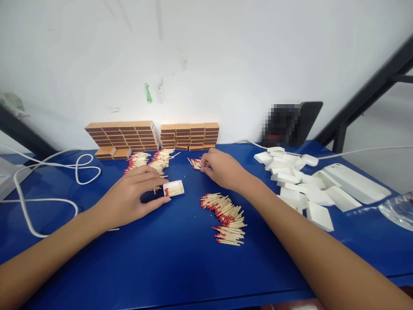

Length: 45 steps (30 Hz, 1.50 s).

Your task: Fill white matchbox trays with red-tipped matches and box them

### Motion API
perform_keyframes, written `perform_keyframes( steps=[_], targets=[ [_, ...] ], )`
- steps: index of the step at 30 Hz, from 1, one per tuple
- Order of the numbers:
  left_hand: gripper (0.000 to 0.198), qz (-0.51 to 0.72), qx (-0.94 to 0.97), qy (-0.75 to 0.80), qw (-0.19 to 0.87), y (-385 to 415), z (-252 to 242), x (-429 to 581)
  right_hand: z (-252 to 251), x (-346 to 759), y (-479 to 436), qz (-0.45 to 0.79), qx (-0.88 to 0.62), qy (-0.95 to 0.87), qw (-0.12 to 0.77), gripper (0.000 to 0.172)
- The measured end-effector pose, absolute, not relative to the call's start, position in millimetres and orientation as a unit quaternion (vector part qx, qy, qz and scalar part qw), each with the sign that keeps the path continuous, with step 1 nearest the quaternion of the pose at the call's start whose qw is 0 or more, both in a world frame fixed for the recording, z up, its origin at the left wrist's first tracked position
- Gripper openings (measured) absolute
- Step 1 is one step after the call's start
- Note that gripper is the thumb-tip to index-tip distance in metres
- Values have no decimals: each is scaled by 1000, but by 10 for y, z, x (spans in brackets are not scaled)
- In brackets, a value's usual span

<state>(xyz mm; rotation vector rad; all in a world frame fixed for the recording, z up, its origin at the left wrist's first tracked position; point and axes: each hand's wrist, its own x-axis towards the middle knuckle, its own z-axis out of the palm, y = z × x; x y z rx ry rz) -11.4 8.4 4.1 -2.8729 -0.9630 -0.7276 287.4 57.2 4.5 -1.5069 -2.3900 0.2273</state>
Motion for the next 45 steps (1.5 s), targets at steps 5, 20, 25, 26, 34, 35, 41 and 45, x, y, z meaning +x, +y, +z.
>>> perform_keyframes(
  steps=[5, 20, 25, 26, 34, 35, 41, 45],
  targets=[
    [31, -234, -923, -304, 15, 86, 33, -123, 71, 2894, 570, 86, -523, -836, 143, 8],
    [31, -229, -922, -311, 6, 79, 50, -116, 237, 2834, 378, 146, -476, -852, 159, 20],
    [31, -227, -921, -317, -2, 70, 59, -113, 230, 2749, 280, 196, -436, -868, 131, 25],
    [31, -227, -921, -317, -3, 71, 58, -112, 222, 2740, 270, 197, -431, -871, 127, 24],
    [30, -225, -922, -314, 15, 89, 63, -125, 261, 2809, 304, 189, -422, -879, 117, 16],
    [29, -225, -922, -316, 19, 89, 68, -127, 254, 2804, 309, 188, -414, -883, 117, 15],
    [30, -220, -921, -320, 17, 95, 73, -125, 180, 2710, 286, 192, -418, -883, 92, 13],
    [28, -224, -921, -320, 12, 95, 72, -123, 208, 2730, 263, 198, -438, -874, 74, 15]
  ],
)
